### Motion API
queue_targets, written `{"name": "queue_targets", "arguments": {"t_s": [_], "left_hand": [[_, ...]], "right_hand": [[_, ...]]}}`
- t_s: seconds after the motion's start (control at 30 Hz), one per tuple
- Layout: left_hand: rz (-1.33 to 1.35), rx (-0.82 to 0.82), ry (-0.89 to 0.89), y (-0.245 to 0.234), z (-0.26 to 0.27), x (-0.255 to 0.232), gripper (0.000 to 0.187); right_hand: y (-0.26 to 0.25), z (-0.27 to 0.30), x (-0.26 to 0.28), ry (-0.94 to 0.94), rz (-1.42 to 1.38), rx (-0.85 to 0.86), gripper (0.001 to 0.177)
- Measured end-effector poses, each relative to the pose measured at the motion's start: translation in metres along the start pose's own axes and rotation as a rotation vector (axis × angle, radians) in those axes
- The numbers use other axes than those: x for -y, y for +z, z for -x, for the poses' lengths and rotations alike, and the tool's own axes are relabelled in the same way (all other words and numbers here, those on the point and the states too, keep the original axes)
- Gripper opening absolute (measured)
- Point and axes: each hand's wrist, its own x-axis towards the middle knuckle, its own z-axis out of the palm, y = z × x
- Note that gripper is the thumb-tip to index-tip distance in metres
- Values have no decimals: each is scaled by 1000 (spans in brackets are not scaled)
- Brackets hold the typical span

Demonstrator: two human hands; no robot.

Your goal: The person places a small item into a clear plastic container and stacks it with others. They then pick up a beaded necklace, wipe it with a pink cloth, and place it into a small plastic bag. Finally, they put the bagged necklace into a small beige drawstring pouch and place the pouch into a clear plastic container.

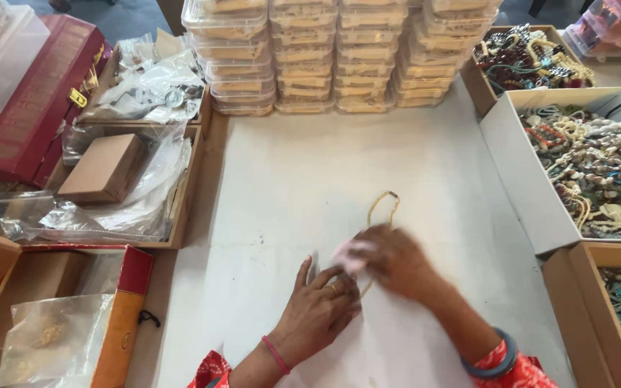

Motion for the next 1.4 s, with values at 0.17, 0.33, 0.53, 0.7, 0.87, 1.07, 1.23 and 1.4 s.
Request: {"name": "queue_targets", "arguments": {"t_s": [0.17,0.33,0.53,0.7,0.87,1.07,1.23,1.4], "left_hand": [[-14,-102,-19,2,1,6,24],[-8,-128,-7,2,-1,6,29],[-13,-107,-27,2,-3,10,33],[2,-141,-60,-4,-3,7,24],[-6,-144,-66,2,-1,10,29],[-19,-168,-122,-1,-3,11,37],[-30,-176,-165,-1,-3,13,34],[-42,-173,-186,1,-3,14,34]], "right_hand": [[-17,24,-59,474,194,-140,37],[-17,20,-41,551,207,-198,40],[-3,1,5,155,12,124,48],[-17,18,-52,459,165,-32,38],[-17,34,-74,654,348,-159,36],[-4,5,-7,250,-22,-116,42],[-12,10,-28,222,101,-6,39],[-28,21,-50,651,269,-58,39]]}}
